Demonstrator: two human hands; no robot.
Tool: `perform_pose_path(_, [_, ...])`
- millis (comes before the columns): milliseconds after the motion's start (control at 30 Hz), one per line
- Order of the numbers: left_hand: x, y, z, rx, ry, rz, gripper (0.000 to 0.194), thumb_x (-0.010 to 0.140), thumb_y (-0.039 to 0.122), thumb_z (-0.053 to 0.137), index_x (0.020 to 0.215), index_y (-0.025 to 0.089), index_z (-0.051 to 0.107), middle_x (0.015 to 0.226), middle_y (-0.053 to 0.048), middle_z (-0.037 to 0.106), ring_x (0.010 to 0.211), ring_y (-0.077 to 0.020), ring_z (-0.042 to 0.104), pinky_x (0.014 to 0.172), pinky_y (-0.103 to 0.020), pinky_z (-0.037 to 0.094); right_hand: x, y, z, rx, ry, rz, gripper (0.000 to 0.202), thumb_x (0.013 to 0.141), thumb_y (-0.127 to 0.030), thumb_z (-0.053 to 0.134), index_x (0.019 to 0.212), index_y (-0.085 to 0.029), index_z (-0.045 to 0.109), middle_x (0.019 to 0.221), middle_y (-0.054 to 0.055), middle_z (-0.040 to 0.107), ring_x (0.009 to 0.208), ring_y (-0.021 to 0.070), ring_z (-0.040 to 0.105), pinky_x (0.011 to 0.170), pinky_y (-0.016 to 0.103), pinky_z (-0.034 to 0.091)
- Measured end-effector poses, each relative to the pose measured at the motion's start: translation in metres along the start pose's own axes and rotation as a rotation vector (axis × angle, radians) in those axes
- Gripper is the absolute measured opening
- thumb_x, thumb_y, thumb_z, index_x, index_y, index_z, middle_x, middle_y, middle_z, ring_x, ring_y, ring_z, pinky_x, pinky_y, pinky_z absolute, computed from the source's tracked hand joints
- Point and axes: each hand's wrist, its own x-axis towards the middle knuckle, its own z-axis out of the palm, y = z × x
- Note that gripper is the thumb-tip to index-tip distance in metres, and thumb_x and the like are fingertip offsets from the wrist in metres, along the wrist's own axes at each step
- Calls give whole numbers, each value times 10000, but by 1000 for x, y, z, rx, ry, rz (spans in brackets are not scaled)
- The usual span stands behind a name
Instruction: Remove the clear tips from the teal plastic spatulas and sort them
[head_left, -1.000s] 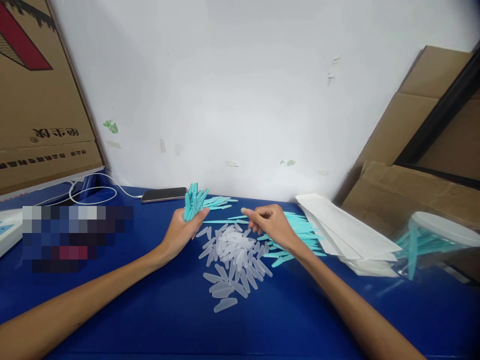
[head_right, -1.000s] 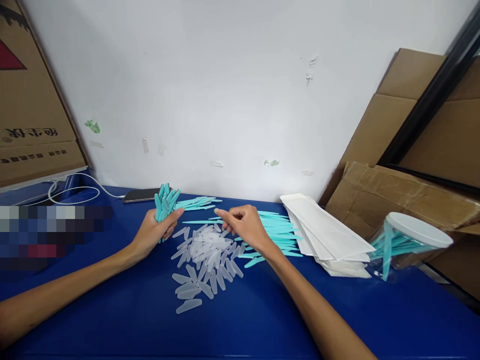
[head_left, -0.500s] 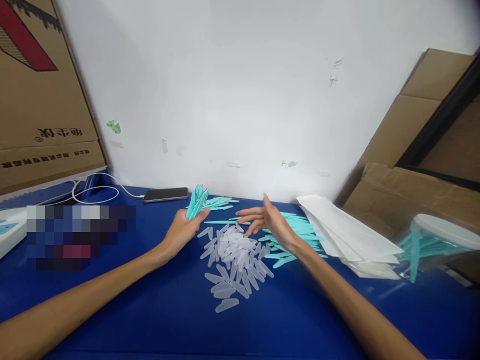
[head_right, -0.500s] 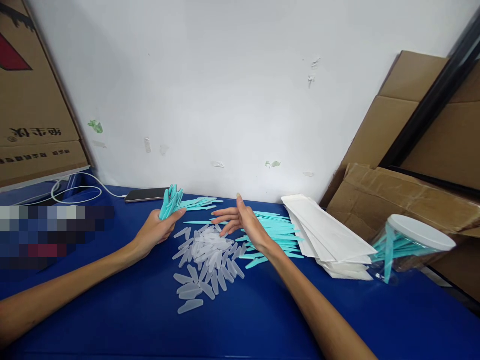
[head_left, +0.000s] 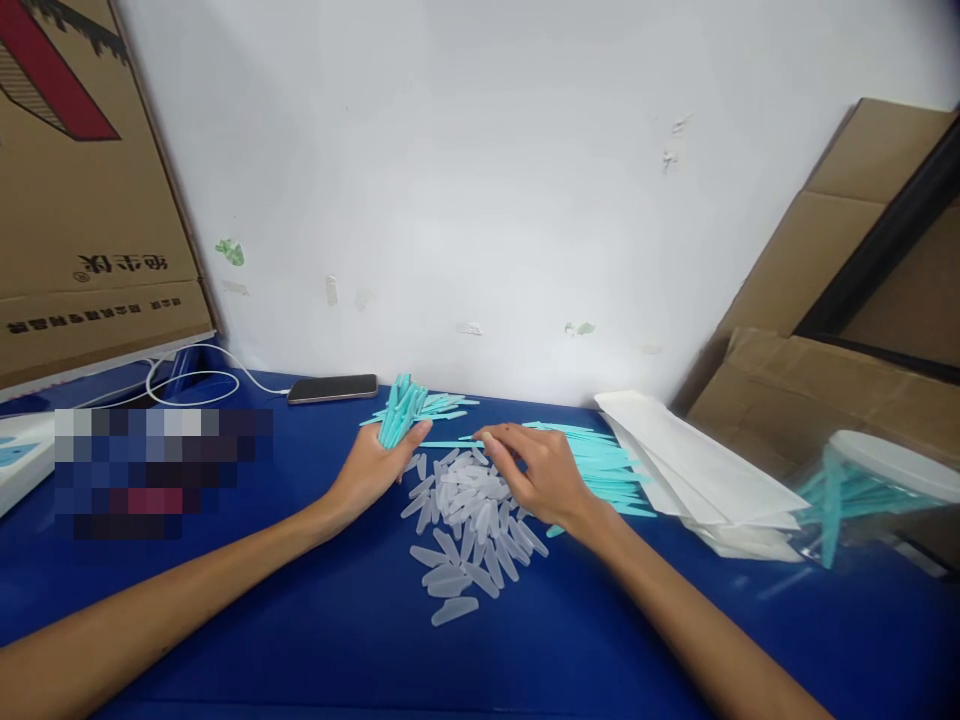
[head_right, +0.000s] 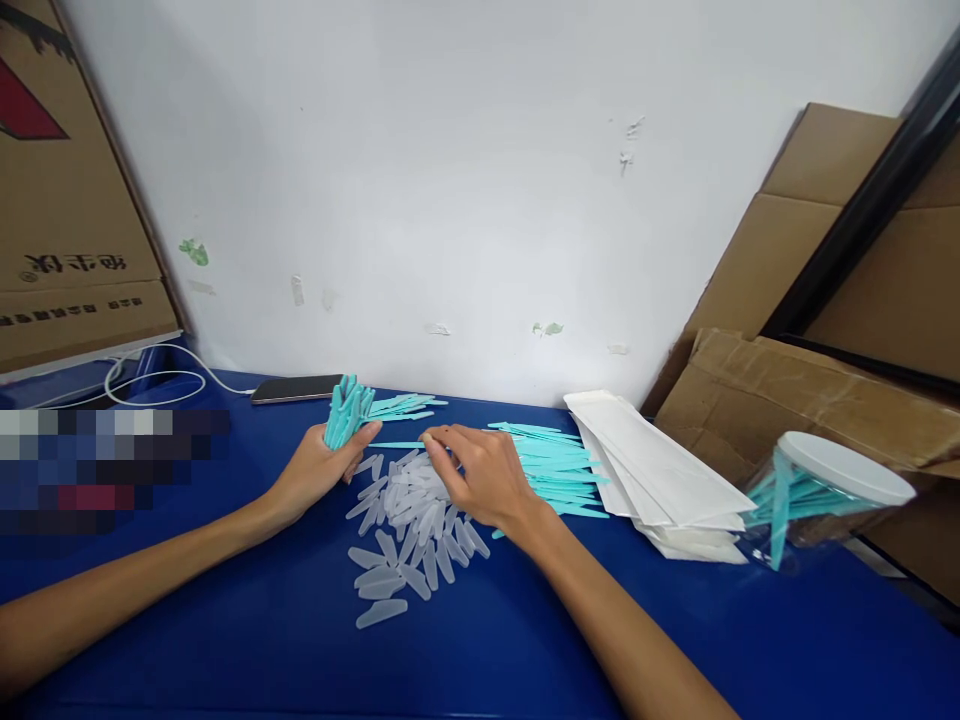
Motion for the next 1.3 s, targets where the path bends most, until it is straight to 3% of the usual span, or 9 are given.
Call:
perform_pose_path(167, [-2, 0, -4, -29, 86, 20, 451, 838, 463, 627, 585, 215, 348, 479, 81, 320, 446, -77, 270, 427, -222, 239, -2, -1, 8, -33, -41, -80, 331, 1018, -374, 437, 1137, -218, 703, 891, 68, 742, 741, 192, 655, 669, 309, 423])
perform_pose_path(267, [-6, 10, -5, -114, 21, 15, 422, 842, 434, 612, 585, 215, 360, 482, 84, 284, 438, -73, 232, 410, -220, 215, -1, -10, 12, 2, -30, -70, 318, 1001, -410, 485, 1177, -247, 692, 897, 69, 742, 783, 207, 647, 709, 326, 433])
perform_pose_path(467, [-25, 40, -2, -229, -453, -128, 351, 774, 379, 655, 597, 205, 406, 474, 87, 302, 415, -58, 225, 387, -208, 193, 3, -48, 14, 475, -37, 127, 589, 824, -509, 715, 1350, -299, 555, 1242, 54, 638, 1140, 254, 563, 970, 395, 446])
perform_pose_path(567, [-33, 45, -1, -308, -701, -226, 328, 731, 377, 672, 637, 212, 405, 487, 100, 274, 419, -46, 173, 379, -203, 135, 0, -64, 15, 790, -170, 240, 502, 858, -501, 678, 1306, -298, 577, 1295, 29, 600, 1202, 232, 539, 1005, 362, 438])
perform_pose_path(633, [-37, 46, -2, -317, -764, -281, 309, 724, 373, 669, 671, 217, 407, 487, 110, 250, 424, -44, 151, 380, -199, 100, -3, -70, 17, 946, -225, 304, 486, 895, -501, 632, 1327, -291, 563, 1286, 33, 604, 1167, 221, 559, 979, 346, 458])
perform_pose_path(867, [-39, 47, 1, -316, -731, -362, 280, 645, 155, 591, 828, 246, 399, 420, 150, 313, 376, -47, 191, 366, -160, 145, -3, -73, 23, 1074, -184, 346, 454, 947, -592, 479, 1164, -236, 660, 1222, 55, 620, 1191, 238, 557, 992, 355, 474])
perform_pose_path(1067, [-36, 53, -2, -285, -869, -196, 195, 787, 287, 672, 751, 194, 504, 458, 81, 473, 380, -74, 401, 389, -183, 340, 1, -77, 18, 1222, -252, 433, 587, 950, -662, 382, 1316, -235, 549, 874, 39, 682, 882, 219, 697, 779, 341, 563])
perform_pose_path(1167, [-32, 56, -6, -253, -897, -113, 273, 857, 417, 654, 954, 164, 626, 629, 24, 593, 461, -100, 525, 467, -218, 434, 12, -64, 2, 1199, -2, 435, 457, 957, -622, 408, 1089, -220, 582, 990, 74, 684, 1024, 231, 665, 890, 352, 532])
perform_pose_path(1300, [-20, 49, -11, -97, -674, 23, 380, 963, 476, 460, 991, 164, 674, 778, -32, 645, 516, -110, 543, 448, -212, 375, 35, -4, -39, 948, 211, 384, 391, 951, -623, 404, 989, -236, 444, 929, 50, 639, 909, 204, 670, 823, 341, 540])
